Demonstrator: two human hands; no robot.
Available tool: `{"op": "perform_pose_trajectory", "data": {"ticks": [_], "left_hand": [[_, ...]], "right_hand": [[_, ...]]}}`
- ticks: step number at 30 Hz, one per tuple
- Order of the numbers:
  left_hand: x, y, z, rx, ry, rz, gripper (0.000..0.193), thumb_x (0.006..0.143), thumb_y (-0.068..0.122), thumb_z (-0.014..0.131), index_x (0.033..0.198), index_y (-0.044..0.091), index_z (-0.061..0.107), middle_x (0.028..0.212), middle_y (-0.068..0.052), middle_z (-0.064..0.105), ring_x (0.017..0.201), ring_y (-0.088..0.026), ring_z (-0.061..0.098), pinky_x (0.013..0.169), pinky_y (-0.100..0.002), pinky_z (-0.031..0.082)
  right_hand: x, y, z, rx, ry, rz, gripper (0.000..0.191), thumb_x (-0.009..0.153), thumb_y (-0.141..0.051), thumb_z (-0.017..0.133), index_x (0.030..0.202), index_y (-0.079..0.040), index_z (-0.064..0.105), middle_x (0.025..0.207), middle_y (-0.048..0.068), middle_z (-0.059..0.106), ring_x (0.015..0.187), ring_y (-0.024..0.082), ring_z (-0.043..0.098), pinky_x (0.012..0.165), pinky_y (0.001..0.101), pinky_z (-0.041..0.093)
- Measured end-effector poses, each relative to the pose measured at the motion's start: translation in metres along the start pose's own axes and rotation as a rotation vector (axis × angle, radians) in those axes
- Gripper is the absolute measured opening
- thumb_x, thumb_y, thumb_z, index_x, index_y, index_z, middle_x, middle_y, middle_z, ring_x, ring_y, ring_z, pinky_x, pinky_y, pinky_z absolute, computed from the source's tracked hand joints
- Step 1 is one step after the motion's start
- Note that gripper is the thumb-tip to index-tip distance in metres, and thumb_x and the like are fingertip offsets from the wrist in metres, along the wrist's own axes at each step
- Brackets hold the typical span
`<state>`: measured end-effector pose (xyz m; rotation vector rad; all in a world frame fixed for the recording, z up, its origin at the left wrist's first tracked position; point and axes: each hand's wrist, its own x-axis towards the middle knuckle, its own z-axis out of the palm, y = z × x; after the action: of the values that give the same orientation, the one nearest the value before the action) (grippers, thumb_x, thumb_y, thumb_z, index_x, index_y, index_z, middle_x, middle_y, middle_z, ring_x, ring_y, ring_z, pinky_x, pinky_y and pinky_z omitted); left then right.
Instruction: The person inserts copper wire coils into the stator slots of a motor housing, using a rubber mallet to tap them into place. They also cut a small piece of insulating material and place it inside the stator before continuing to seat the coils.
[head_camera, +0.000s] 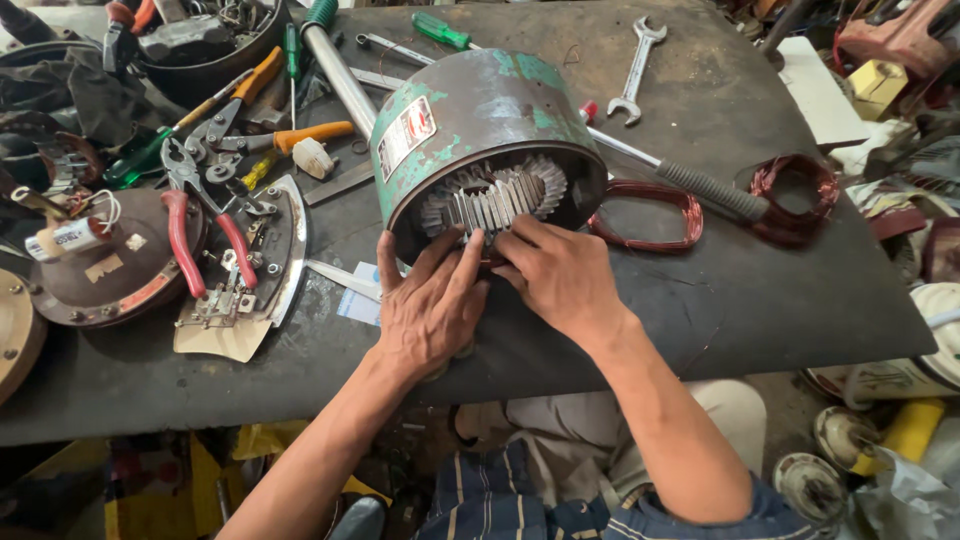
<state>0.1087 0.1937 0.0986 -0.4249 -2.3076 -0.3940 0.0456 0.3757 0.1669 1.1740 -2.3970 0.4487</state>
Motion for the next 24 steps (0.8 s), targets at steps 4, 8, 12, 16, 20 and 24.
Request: {"op": "perform_pose_trajectory", "data": {"ticks": [4,8,12,16,20,24], "left_hand": [[0.006,0.001,0.006,0.000,0.068,0.031,0.074,0.098,0.020,0.075,0.160,0.006,0.037,0.120,-0.003,0.070,0.128,-0.022,0.062,0.124,-0.062,0.002],[0.007,0.002,0.006,0.034,0.040,0.037,0.072,0.095,0.016,0.073,0.158,0.007,0.040,0.111,-0.003,0.069,0.124,-0.022,0.063,0.123,-0.062,0.002],[0.006,-0.003,0.003,-0.069,0.007,0.047,0.069,0.096,0.013,0.071,0.159,0.005,0.041,0.113,-0.007,0.069,0.124,-0.027,0.063,0.125,-0.062,0.006],[0.013,-0.002,0.002,-0.056,-0.040,0.048,0.070,0.089,0.010,0.064,0.157,0.010,0.045,0.110,-0.010,0.071,0.122,-0.030,0.062,0.117,-0.038,0.028],[0.017,0.005,-0.002,0.118,-0.018,0.057,0.073,0.093,0.014,0.061,0.163,0.016,0.039,0.104,-0.001,0.070,0.121,-0.026,0.063,0.125,-0.064,0.011],[0.019,0.010,-0.009,0.131,-0.018,0.066,0.077,0.094,0.014,0.062,0.165,0.015,0.035,0.100,0.001,0.069,0.119,-0.024,0.063,0.127,-0.064,0.010]], "right_hand": [[-0.001,0.000,-0.001,-0.027,0.028,-0.014,0.032,0.076,-0.015,0.079,0.105,-0.010,0.067,0.096,0.004,0.062,0.082,0.026,0.069,0.063,0.0408,0.053],[-0.008,0.007,-0.003,0.058,0.014,-0.014,0.032,0.077,-0.019,0.082,0.101,-0.008,0.064,0.097,0.007,0.062,0.081,0.028,0.069,0.063,0.0420,0.053],[-0.011,0.009,0.001,0.042,-0.002,0.030,0.037,0.075,-0.020,0.083,0.107,-0.010,0.067,0.099,0.006,0.067,0.084,0.029,0.071,0.065,0.0424,0.055],[-0.004,0.013,0.008,-0.002,0.168,-0.118,0.042,0.073,-0.019,0.081,0.112,-0.008,0.068,0.119,0.007,0.071,0.096,0.028,0.073,0.074,0.0420,0.057],[-0.003,0.014,0.016,-0.114,0.078,-0.022,0.040,0.068,-0.022,0.078,0.106,-0.012,0.072,0.111,0.003,0.072,0.088,0.025,0.069,0.069,0.0426,0.056],[-0.012,0.011,0.021,-0.149,0.131,-0.022,0.029,0.074,-0.017,0.073,0.102,-0.014,0.072,0.096,-0.001,0.068,0.085,0.021,0.065,0.070,0.0393,0.054]]}}
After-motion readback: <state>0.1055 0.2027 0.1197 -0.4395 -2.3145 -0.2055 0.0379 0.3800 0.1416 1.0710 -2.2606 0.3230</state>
